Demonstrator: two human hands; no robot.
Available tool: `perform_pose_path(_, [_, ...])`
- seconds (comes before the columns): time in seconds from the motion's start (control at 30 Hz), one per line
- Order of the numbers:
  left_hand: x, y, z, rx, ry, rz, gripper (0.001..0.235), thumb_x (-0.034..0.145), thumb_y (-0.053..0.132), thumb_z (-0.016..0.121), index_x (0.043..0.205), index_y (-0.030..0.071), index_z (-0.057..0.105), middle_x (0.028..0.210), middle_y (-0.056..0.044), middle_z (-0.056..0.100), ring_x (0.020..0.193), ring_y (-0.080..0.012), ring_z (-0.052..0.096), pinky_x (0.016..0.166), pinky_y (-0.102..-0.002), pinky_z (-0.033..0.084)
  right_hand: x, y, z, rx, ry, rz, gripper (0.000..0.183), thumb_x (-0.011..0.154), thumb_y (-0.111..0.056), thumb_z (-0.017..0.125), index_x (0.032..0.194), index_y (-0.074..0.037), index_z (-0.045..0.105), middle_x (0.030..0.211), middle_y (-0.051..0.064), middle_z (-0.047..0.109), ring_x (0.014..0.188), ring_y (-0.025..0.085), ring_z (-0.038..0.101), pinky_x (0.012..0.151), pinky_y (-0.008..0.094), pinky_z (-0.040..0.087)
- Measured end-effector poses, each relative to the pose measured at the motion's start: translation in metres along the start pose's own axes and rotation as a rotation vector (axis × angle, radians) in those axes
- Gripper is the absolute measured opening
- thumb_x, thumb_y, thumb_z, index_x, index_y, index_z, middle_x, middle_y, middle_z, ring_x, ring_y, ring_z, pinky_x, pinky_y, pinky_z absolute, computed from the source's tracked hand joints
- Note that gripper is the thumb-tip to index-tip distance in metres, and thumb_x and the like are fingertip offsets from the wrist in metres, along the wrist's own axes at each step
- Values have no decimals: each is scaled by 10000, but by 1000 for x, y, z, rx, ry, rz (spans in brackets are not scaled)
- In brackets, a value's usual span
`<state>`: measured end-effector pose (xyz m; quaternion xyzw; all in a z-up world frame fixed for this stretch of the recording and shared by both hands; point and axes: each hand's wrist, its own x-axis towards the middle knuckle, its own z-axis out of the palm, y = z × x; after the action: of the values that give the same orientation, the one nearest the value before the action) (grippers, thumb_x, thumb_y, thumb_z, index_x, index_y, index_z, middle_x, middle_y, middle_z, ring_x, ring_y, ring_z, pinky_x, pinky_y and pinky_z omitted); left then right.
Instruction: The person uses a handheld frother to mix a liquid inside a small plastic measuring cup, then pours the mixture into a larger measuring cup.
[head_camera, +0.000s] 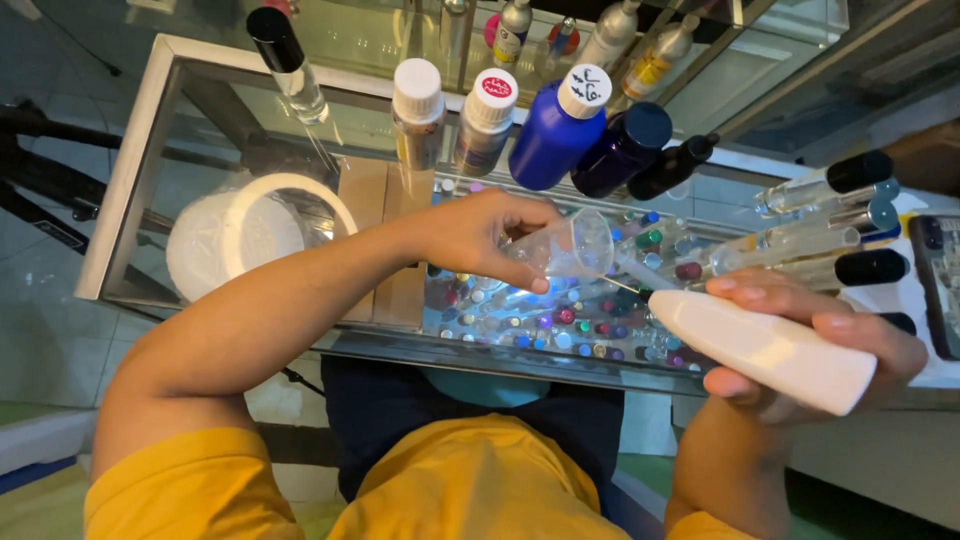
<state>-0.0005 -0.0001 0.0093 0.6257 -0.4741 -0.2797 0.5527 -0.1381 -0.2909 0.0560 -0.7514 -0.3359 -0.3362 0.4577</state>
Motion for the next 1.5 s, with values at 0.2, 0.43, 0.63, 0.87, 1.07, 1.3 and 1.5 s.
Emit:
perform_pose_path(0.2, [-2, 2, -3, 88, -27, -11, 395, 879, 395, 761, 1205, 197, 658, 890, 55, 581, 785, -108, 545, 750, -285, 421, -25, 33, -4, 194, 112, -73, 589, 914, -278, 692, 1384, -139, 365, 1197, 162, 642, 1070, 267, 699, 872, 376, 696])
perform_pose_path(0.43, [-3, -1, -5, 155, -86, 77, 477, 853, 398, 787, 1264, 199, 647, 1170, 45, 669, 1001, -142, 620, 909, -326, 477, -38, 45, 13, 446, 456, 445, 668, 943, -350, 817, 1465, -95, 488, 1181, 118, 691, 1135, 233, 704, 986, 369, 684])
perform_pose_path(0.63, [0, -4, -7, 240, -33, 18, 462, 829, 383, 786, 1214, 169, 647, 1176, 0, 716, 1058, -185, 697, 916, -347, 519, -75, 39, -27, 702, 678, 386, 586, 1022, -447, 735, 1486, -159, 522, 1291, 103, 723, 1163, 264, 738, 977, 466, 673])
perform_pose_path(0.87, [0, -5, -9, 216, -22, 37, 409, 856, 357, 791, 1184, 160, 647, 1147, 15, 714, 1031, -152, 693, 909, -324, 531, -72, 17, -89, 298, 602, 340, 660, 995, -698, 550, 1440, -212, 555, 1308, 0, 457, 998, 83, 510, 812, 273, 506])
perform_pose_path(1.07, [2, 2, -9, 229, -36, -62, 385, 831, 342, 781, 1170, 205, 663, 1160, 42, 726, 970, -137, 706, 801, -310, 526, -16, 19, -34, -53, 120, 359, 578, 956, -93, 642, 1479, -68, 397, 1370, 161, 509, 1081, 288, 620, 879, 337, 586])
perform_pose_path(1.3, [-4, 2, -6, 147, 30, -61, 338, 813, 253, 791, 1121, 169, 679, 926, -8, 729, 727, -144, 695, 628, -281, 518, -13, 44, 11, -352, -113, 501, 504, 852, -12, 902, 1283, 69, 653, 1132, 234, 676, 1092, 447, 696, 966, 483, 546])
perform_pose_path(1.5, [6, 3, -7, 52, 81, 13, 298, 809, 160, 815, 1073, 117, 684, 685, -73, 706, 494, -168, 679, 466, -263, 516, -24, 65, 15, -502, -211, 593, 464, 846, 5, 851, 1283, -43, 701, 1104, 253, 680, 1065, 506, 674, 920, 530, 518])
